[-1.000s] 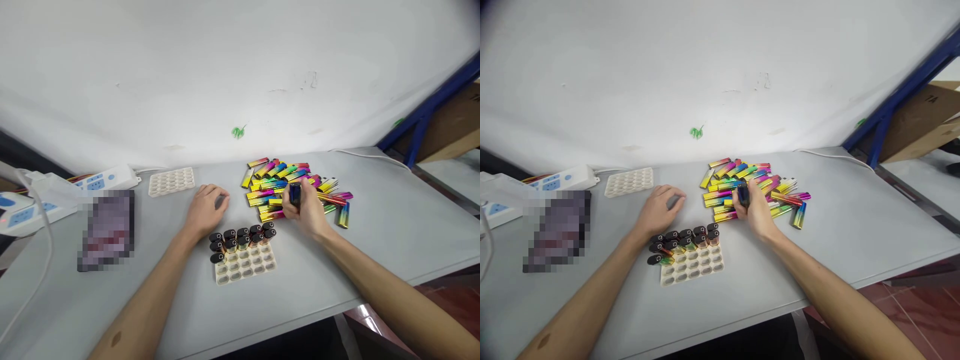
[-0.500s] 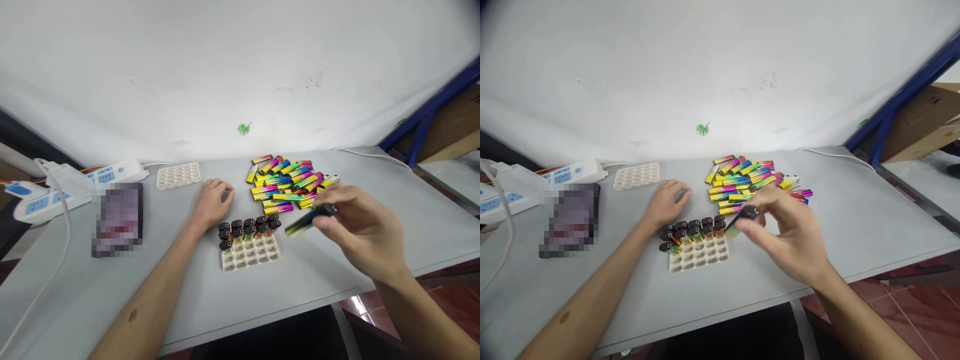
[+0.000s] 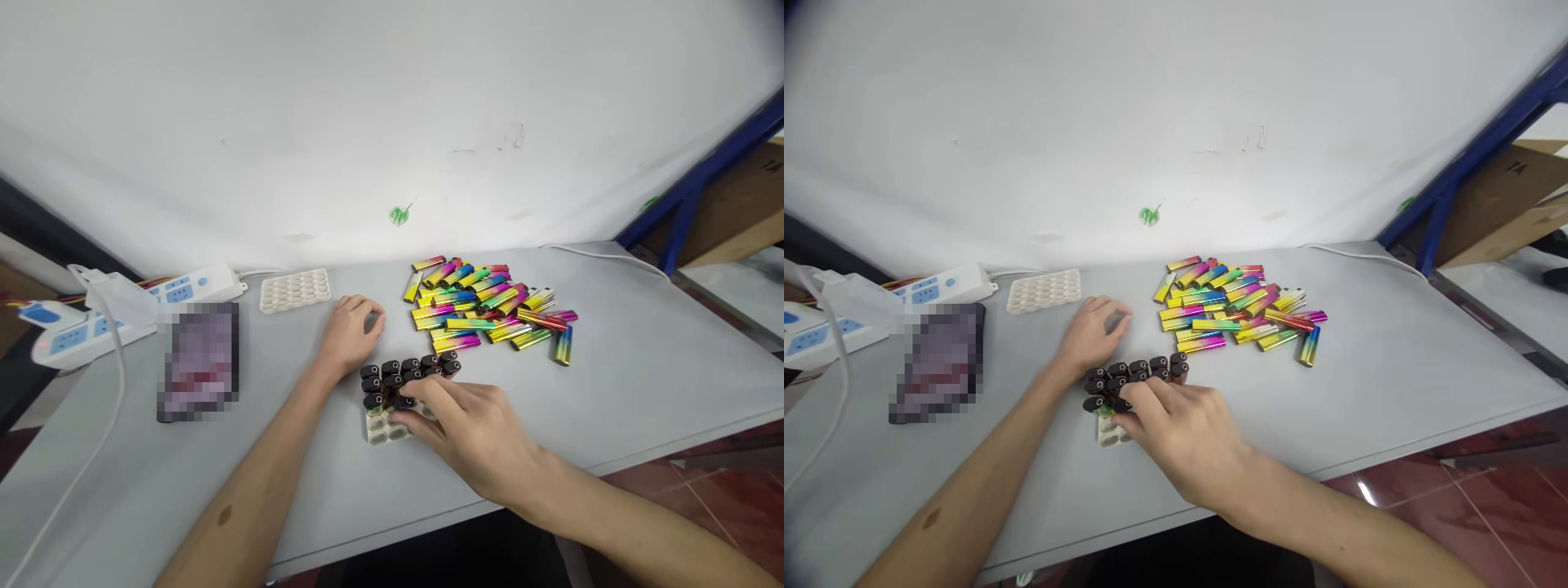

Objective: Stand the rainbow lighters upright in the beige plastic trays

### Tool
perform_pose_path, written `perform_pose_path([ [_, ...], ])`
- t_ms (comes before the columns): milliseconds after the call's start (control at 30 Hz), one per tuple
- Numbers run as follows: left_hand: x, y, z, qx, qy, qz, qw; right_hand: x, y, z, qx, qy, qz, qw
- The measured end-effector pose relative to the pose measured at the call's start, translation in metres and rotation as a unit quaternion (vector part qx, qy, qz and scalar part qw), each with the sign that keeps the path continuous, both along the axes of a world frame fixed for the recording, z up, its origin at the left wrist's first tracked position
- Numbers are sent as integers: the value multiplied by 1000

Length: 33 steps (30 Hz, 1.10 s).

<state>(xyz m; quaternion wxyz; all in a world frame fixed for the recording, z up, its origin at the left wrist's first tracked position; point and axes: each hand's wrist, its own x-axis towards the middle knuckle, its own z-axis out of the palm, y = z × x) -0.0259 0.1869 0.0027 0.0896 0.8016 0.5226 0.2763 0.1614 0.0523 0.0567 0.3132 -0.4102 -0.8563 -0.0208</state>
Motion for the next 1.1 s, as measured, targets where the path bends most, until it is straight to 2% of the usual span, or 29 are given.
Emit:
perform_pose_path([
  [167, -1, 1, -1, 5, -1, -2, 1000, 0, -2, 9, 43, -12, 5, 999],
  [267, -2, 2, -2, 6, 1, -5, 1000, 23, 4, 15, 41, 34, -27, 998],
  [300, -2, 2, -2, 6, 1, -6, 1000, 36, 8, 16, 32, 39, -66, 997],
  [367, -3, 3, -3, 8, 1, -9, 1000, 69, 20, 16, -3, 28, -204, 979],
  [467, -3, 4, -3, 10, -1, -9, 1000, 123, 36, 9, -105, -35, -381, 918],
  [533, -3, 4, -3, 10, -2, -7, 1000, 152, 44, 2, -177, -58, -456, 870],
  [600, -4, 4, -3, 10, -1, -6, 1000, 171, 47, -8, -228, -69, -498, 834],
  [667, -4, 4, -3, 10, 0, -4, 1000, 181, 49, -17, -255, -71, -511, 818],
  [733, -4, 4, -3, 9, 0, -2, 1000, 186, 50, -23, -267, -58, -511, 815],
  [900, -4, 4, -2, 6, -1, -1, 1000, 193, 54, -30, -275, -21, -482, 832],
  [1100, -5, 3, -2, 7, -3, -3, 1000, 198, 51, -33, -248, 34, -481, 840],
])
